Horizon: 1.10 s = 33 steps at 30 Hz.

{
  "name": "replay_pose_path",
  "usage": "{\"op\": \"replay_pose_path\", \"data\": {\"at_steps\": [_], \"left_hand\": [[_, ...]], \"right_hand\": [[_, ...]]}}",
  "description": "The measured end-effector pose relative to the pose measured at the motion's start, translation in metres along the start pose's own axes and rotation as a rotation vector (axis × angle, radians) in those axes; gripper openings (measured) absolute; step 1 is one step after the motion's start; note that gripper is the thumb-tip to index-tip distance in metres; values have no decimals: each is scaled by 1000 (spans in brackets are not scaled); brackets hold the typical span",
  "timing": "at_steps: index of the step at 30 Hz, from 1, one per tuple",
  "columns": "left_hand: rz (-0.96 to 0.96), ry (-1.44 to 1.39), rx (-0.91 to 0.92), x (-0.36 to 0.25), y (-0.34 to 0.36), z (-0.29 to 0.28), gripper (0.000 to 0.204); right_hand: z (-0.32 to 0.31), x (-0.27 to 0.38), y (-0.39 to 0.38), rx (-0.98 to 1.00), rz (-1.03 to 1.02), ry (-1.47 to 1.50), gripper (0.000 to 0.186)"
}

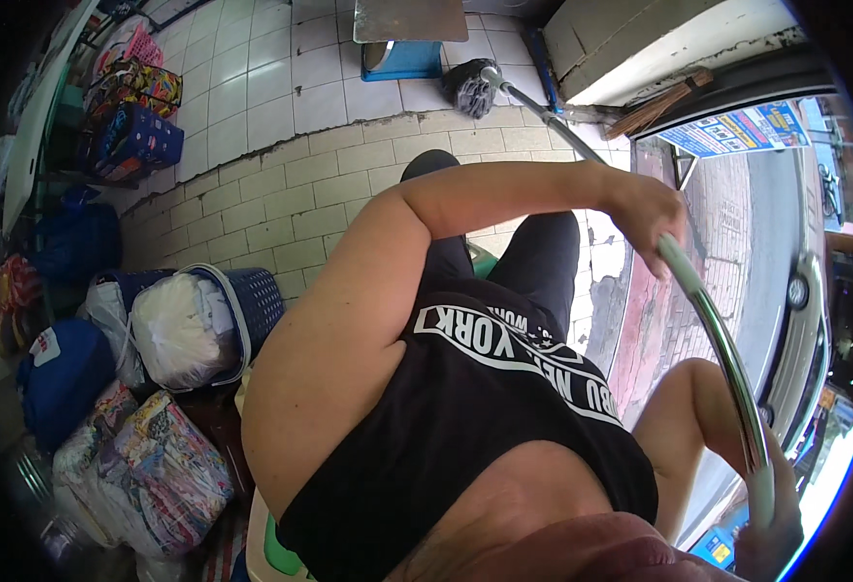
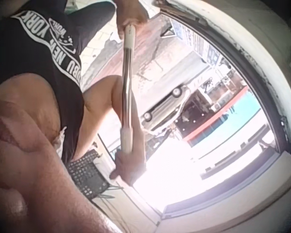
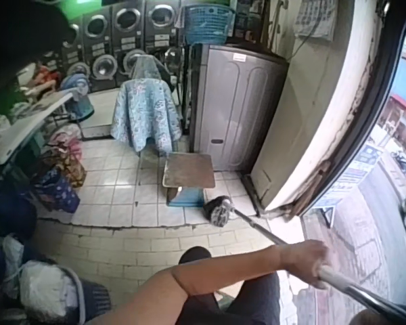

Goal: Mopping the floor inside a laundry shop.

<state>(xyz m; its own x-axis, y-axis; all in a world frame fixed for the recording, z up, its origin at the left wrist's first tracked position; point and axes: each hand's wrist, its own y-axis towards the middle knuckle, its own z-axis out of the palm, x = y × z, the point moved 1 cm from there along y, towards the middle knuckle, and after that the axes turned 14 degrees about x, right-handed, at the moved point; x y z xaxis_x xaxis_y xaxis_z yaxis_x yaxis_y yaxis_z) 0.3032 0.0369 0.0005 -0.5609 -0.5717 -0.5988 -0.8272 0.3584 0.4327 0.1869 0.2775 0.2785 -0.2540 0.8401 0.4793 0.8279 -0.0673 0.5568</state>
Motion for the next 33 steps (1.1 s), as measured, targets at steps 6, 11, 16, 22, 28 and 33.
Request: {"op": "replay_pose_path", "data": {"at_steps": [6, 11, 16, 22, 28, 33], "left_hand": [[-134, -114, -542, 10, -53, 41, 26], [-209, 403, -864, 66, -65, 26, 36], [-338, 311, -850, 136, -76, 0, 34], [-594, 264, -699, 219, -206, 7, 37], [-535, 382, -995, 150, -146, 47, 31], [-526, 417, -1010, 67, -101, 38, 37]], "right_hand": [[74, -110, -8, -313, 11, -87, 33], [71, -146, -4, -463, 76, -340, 26], [90, -233, -14, -744, 352, -534, 16], [177, -363, -39, -452, 637, -403, 24], [160, -270, -10, -348, 648, -501, 27], [129, -218, 17, -532, 273, -419, 31]]}}
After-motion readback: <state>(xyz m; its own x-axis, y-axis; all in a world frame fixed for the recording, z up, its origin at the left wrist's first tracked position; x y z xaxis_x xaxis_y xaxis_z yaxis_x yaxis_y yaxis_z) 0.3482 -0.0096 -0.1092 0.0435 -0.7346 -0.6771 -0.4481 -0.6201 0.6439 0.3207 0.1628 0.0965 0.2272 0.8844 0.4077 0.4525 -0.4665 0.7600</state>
